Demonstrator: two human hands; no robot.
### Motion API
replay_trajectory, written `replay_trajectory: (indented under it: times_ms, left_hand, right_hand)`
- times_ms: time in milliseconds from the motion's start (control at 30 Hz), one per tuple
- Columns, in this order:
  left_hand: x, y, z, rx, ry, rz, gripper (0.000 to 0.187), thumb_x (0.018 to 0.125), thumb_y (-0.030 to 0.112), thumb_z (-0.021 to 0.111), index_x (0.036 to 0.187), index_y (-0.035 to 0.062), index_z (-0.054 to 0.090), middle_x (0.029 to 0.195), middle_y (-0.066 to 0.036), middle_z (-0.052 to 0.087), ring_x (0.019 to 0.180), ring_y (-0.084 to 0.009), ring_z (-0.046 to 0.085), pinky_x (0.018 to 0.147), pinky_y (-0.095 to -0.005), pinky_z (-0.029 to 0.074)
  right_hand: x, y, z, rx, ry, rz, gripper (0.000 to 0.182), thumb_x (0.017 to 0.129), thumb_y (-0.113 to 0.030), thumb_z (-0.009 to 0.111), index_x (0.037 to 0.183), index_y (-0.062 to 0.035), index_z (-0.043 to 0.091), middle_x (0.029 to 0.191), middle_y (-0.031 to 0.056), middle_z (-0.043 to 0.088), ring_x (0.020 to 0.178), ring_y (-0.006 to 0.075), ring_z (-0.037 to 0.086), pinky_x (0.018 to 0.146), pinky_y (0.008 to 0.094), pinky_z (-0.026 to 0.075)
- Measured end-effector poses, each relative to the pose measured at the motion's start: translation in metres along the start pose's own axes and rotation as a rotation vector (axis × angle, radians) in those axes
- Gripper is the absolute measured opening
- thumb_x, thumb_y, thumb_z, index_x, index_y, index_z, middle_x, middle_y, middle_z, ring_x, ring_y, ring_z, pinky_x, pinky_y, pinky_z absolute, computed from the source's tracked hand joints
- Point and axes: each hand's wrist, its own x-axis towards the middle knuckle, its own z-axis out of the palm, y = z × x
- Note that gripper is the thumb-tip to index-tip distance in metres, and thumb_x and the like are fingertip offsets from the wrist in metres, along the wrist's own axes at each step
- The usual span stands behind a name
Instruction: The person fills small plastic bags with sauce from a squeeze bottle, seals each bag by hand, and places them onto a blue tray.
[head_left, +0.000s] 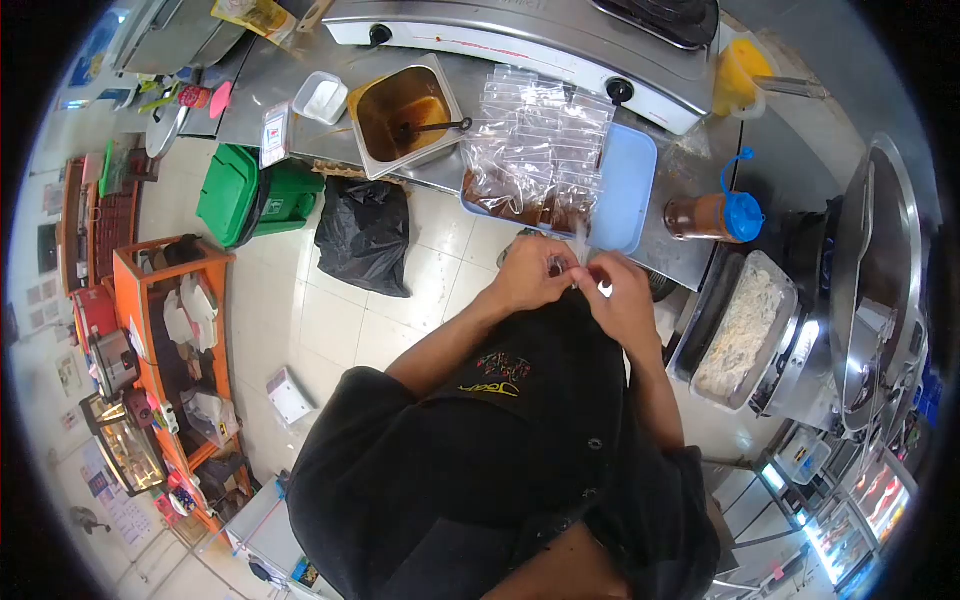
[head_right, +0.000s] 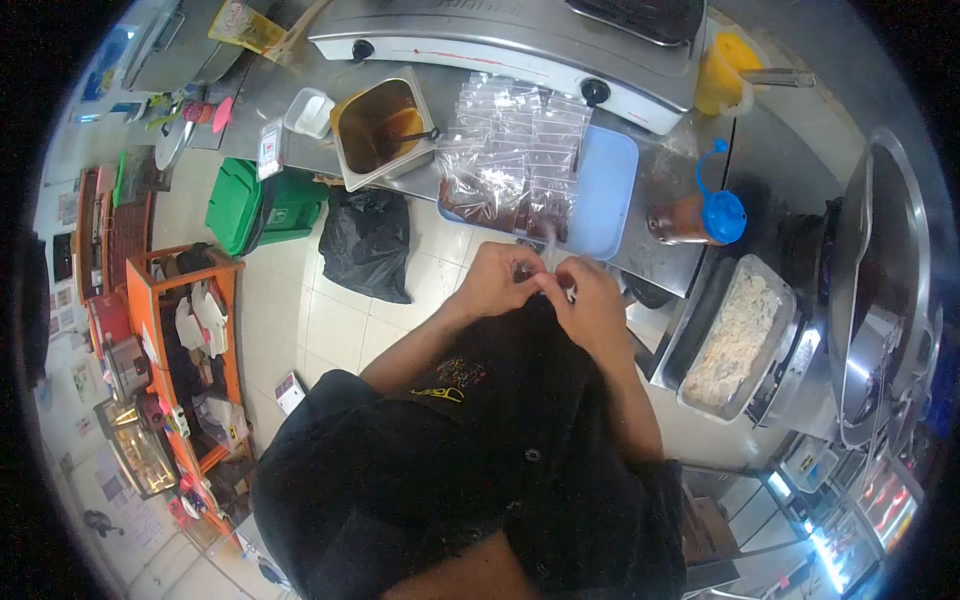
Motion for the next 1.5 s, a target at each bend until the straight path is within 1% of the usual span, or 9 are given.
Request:
replay_trajectory:
  times_ms: [267,400,567,800,1033,1233,1300,1433,1500]
  left_hand:
    - [-0.001,-0.001,0.001,-0.666,-0.354,-0.174,0.014,0.090,0.010,0.067,0.081,-0.0009,0.066,0.063,-0.008,0.062,0.061,-0.0143,0.061,0.060,-0.0313,0.050]
    - [0.003,-0.008,0.005,-0.177,-0.425,0.075,0.016,0.090,0.011,0.062,0.079,0.0001,0.065,0.063,-0.013,0.062,0.061,-0.0233,0.064,0.062,-0.0350,0.052]
    - [0.011,0.010,0.016,0.238,-0.039,0.091,0.016,0.080,0.016,0.061,0.077,-0.0001,0.063,0.070,-0.023,0.063,0.063,-0.0438,0.062,0.061,-0.0515,0.052]
    - [0.020,0.009,0.016,0.078,0.056,0.311,0.017,0.077,0.015,0.069,0.072,0.0028,0.059,0.061,-0.019,0.060,0.058,-0.0416,0.061,0.055,-0.0461,0.052]
    - [0.028,0.042,-0.013,-0.016,-0.077,0.424,0.038,0.075,0.020,0.080,0.107,0.0058,0.066,0.113,-0.017,0.065,0.087,-0.0337,0.069,0.071,-0.0376,0.056]
    - [0.038,0.017,-0.014,-0.029,-0.054,0.480,0.053,0.074,0.018,0.086,0.121,0.0050,0.065,0.115,-0.014,0.068,0.096,-0.0284,0.069,0.079,-0.0314,0.056]
    - [0.041,0.022,-0.012,-0.059,-0.031,0.508,0.053,0.074,0.015,0.087,0.121,0.0035,0.065,0.112,-0.014,0.070,0.097,-0.0242,0.070,0.078,-0.0301,0.055]
    - [0.044,0.026,0.003,-0.327,-0.072,0.305,0.062,0.068,0.009,0.091,0.123,0.0024,0.065,0.107,-0.011,0.072,0.099,-0.0132,0.066,0.073,-0.0274,0.054]
    - [0.050,0.031,0.009,-0.320,0.035,0.336,0.062,0.064,0.021,0.094,0.118,0.0058,0.068,0.096,-0.005,0.075,0.062,-0.0049,0.057,0.056,-0.0219,0.049]
  right_hand:
    - [-0.004,0.013,-0.008,0.094,-0.169,0.016,0.025,0.092,-0.018,0.061,0.079,0.0030,0.061,0.078,0.0213,0.063,0.073,0.0406,0.062,0.066,0.0473,0.046]
    - [-0.010,0.019,0.007,-0.188,-0.077,-0.045,0.020,0.087,-0.016,0.062,0.077,0.0018,0.064,0.076,0.0211,0.065,0.075,0.0414,0.063,0.068,0.0516,0.048]
    - [-0.004,0.018,0.003,-0.378,0.110,0.107,0.020,0.085,-0.017,0.063,0.075,0.0003,0.063,0.077,0.0209,0.065,0.078,0.0414,0.064,0.069,0.0531,0.049]
    - [0.006,0.021,0.001,-0.381,0.282,-0.008,0.026,0.085,-0.016,0.063,0.068,0.0017,0.055,0.069,0.0203,0.057,0.072,0.0420,0.062,0.066,0.0510,0.049]
    - [0.006,0.024,-0.021,-0.179,0.178,-0.008,0.015,0.084,-0.008,0.061,0.074,0.0035,0.061,0.074,0.0213,0.062,0.070,0.0360,0.065,0.061,0.0463,0.047]
    - [0.013,0.076,-0.038,1.155,-0.107,0.192,0.031,0.089,-0.025,0.066,0.105,0.0011,0.063,0.105,0.0161,0.069,0.095,0.0257,0.067,0.080,0.0394,0.052]
    - [0.020,0.072,-0.046,2.177,0.155,0.211,0.106,0.071,-0.077,0.066,0.132,0.0072,0.042,0.137,0.0240,0.049,0.124,0.0347,0.054,0.097,0.0437,0.049]
    - [0.073,0.131,-0.072,2.930,0.624,0.318,0.091,0.076,-0.055,0.077,0.134,0.0047,0.040,0.137,0.0255,0.044,0.131,0.0407,0.044,0.104,0.0515,0.047]
    - [0.088,0.140,-0.067,2.777,0.705,0.185,0.082,0.078,-0.045,0.077,0.134,0.0024,0.041,0.133,0.0248,0.047,0.128,0.0406,0.047,0.103,0.0522,0.048]
